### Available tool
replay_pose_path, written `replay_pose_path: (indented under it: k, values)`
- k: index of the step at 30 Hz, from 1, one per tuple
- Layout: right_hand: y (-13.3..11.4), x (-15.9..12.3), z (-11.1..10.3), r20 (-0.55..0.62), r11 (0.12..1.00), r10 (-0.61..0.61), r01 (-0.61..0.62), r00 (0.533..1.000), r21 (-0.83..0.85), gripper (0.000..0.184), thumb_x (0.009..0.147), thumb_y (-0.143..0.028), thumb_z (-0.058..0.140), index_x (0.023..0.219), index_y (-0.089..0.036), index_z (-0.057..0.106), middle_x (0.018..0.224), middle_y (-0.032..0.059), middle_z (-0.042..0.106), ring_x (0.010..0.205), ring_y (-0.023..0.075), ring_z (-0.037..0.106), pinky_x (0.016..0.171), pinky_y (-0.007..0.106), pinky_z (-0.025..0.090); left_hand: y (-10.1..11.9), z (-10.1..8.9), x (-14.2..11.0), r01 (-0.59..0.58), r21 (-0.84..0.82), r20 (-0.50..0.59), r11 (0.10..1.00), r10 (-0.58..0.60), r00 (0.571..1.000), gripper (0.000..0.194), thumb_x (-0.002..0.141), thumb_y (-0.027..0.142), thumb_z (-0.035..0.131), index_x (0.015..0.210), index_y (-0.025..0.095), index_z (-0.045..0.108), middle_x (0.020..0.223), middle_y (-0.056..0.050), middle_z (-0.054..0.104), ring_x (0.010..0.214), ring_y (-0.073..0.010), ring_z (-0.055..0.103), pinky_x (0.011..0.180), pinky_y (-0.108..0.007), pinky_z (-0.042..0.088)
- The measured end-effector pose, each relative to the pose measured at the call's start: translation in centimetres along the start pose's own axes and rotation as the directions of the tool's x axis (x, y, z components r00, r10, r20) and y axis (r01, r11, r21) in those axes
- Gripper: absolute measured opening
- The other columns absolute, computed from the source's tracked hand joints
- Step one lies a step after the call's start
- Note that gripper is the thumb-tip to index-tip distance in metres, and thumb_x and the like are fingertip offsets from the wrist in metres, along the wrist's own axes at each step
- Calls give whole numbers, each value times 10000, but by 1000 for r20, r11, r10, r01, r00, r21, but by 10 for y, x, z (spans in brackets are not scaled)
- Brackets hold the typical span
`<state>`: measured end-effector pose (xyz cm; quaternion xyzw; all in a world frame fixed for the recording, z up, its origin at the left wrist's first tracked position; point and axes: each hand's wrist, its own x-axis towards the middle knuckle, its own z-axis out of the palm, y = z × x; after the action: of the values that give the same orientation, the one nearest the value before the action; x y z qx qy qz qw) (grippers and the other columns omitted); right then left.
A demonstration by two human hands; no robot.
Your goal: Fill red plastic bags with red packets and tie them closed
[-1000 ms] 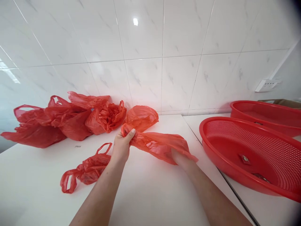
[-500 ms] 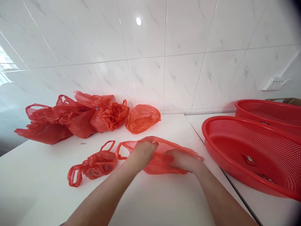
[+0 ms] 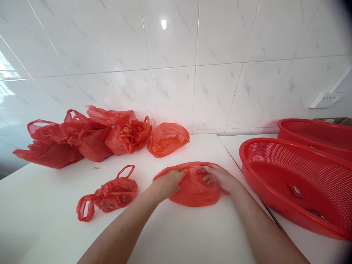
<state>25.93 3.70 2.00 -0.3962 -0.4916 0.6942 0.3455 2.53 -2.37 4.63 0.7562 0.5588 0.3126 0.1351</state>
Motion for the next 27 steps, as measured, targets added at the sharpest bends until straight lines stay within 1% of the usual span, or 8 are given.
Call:
replay_pose_path:
  k: [3, 5, 12, 15, 18, 20, 24, 27]
  values:
    - [2, 8, 6, -82, 993, -24, 15, 996, -115, 398, 746, -448, 629, 1073, -233, 556, 885, 26, 665, 486, 89, 545, 416, 195, 402, 18, 4, -8, -258, 60, 230, 964, 238, 943, 437, 612, 160, 620, 1022, 311, 605, 1107, -40, 598, 958, -237, 595, 662, -278, 459]
    - [2, 13, 6, -120, 986, -51, 30, 991, -164, 373, 731, -450, 634, 1028, -235, 563, 810, 2, 656, 442, 79, 504, 373, 181, 349, 23, 6, -14, -309, 91, 279, 947, 273, 921, 410, 583, 98, 609, 938, 304, 622, 1052, -35, 605, 909, -248, 600, 624, -286, 450]
    - [3, 21, -2, -339, 950, -139, 29, 931, -312, 215, 731, -395, 597, 806, -194, 592, 674, 7, 627, 443, 88, 480, 415, 209, 347, 15, -6, -22, -119, 390, 391, 913, -47, 919, 184, 574, 89, 565, 687, 227, 609, 711, -36, 568, 560, -176, 535, 485, -267, 354]
    - [-1, 13, 8, -310, 878, -263, 93, 914, -470, 200, 708, -397, 612, 771, -208, 606, 657, -2, 612, 529, 127, 532, 482, 242, 384, 22, -10, -16, -132, 372, 287, 919, 21, 958, 128, 645, 123, 546, 706, 221, 603, 728, -48, 573, 624, -197, 556, 540, -285, 384]
    - [-3, 4, 22, -200, 705, -431, 189, 880, -684, 192, 706, -414, 609, 784, -238, 609, 818, 3, 638, 713, 163, 578, 590, 275, 421, 29, -3, -7, -184, 274, 188, 944, 135, 973, 136, 745, 179, 511, 804, 237, 619, 762, -50, 588, 728, -215, 578, 622, -307, 417]
    - [-1, 2, 25, -102, 601, -431, 201, 896, -773, 282, 657, -429, 662, 884, -265, 631, 951, 15, 638, 843, 200, 582, 644, 299, 432, 27, 4, 0, -194, 222, 204, 955, 149, 968, 113, 739, 249, 570, 835, 245, 629, 832, -59, 608, 822, -243, 588, 687, -337, 439]
    - [8, 4, 17, 22, 462, -302, 167, 953, -871, 668, 515, -325, 770, 1156, -284, 589, 1241, 51, 544, 1139, 292, 478, 819, 367, 431, 3, 15, 16, -37, 345, 189, 938, -31, 982, 475, 533, 409, 757, 955, 233, 631, 1144, -137, 564, 1106, -375, 483, 868, -487, 402]
    - [8, 3, 13, 51, 433, -259, 164, 965, -886, 698, 575, -304, 733, 1241, -269, 529, 1280, 53, 524, 1149, 271, 488, 877, 379, 434, -15, 16, 23, 38, 427, 196, 903, -134, 971, 680, 536, 516, 729, 1139, 248, 562, 1317, -151, 452, 1226, -379, 379, 947, -525, 341]
